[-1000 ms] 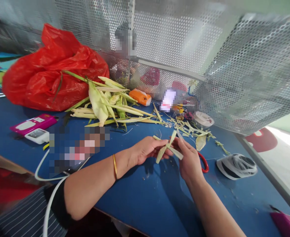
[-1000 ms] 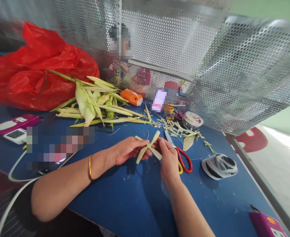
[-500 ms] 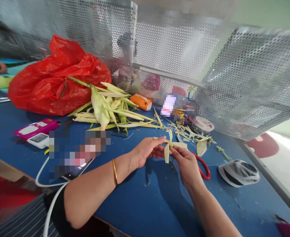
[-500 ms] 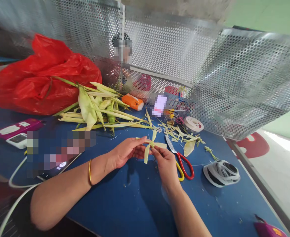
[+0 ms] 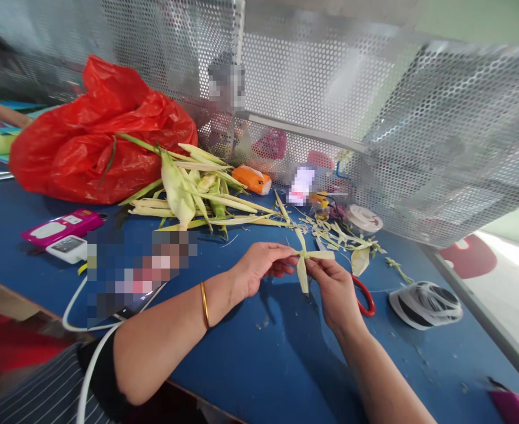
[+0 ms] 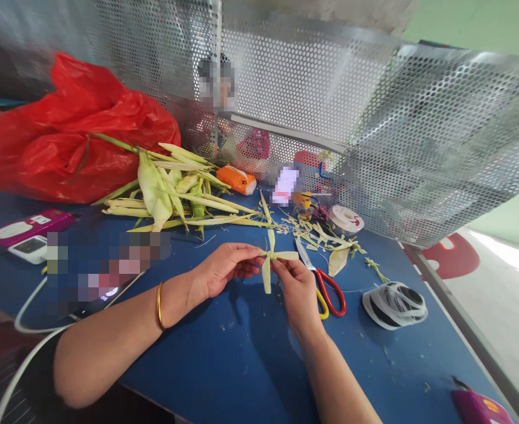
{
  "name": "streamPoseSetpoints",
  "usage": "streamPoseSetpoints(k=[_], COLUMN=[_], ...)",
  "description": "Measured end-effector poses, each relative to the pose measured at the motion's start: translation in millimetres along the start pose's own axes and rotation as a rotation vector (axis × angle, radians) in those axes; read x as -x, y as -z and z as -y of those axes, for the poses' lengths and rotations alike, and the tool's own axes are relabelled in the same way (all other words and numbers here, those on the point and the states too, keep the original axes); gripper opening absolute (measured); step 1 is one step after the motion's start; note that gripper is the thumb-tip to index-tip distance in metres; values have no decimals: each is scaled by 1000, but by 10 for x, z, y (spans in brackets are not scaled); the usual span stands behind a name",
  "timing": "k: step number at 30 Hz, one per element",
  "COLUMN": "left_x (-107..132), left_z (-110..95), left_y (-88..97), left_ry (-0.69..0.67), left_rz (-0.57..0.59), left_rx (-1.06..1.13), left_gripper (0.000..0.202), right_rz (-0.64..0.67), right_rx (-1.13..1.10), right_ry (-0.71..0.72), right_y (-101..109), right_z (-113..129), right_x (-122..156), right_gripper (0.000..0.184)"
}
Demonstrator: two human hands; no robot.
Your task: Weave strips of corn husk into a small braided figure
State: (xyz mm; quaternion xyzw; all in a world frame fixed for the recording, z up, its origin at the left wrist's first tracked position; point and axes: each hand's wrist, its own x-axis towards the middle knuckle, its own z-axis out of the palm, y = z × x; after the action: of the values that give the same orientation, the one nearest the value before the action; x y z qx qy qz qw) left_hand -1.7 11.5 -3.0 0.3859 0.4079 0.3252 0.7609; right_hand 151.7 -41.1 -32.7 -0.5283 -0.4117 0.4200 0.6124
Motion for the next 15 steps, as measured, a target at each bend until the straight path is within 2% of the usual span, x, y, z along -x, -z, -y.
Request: streamPoseSetpoints(k=[3,5,9,12,15], left_x=[-3,-6,-40,-84,-105], left_z=[3,10,33,35,13], left_y=[25,35,38,42,56], left_ry=[0,-2,68,170,243], left_rz=[27,56,111,71,47], left_rx=[-30,-67,4,159,263], left_gripper=[36,40,29,14,8], right_rz=[41,56,58,71,74], right_rx=[-4,-2,11,29,89], right_ry=[-52,-67,-27,25,69], right_y=[3,-8,-30,-29,-25], right_z=[10,30,76,91,78], right_x=[-2,2,16,25,29], right_gripper=[25,25,26,30,23])
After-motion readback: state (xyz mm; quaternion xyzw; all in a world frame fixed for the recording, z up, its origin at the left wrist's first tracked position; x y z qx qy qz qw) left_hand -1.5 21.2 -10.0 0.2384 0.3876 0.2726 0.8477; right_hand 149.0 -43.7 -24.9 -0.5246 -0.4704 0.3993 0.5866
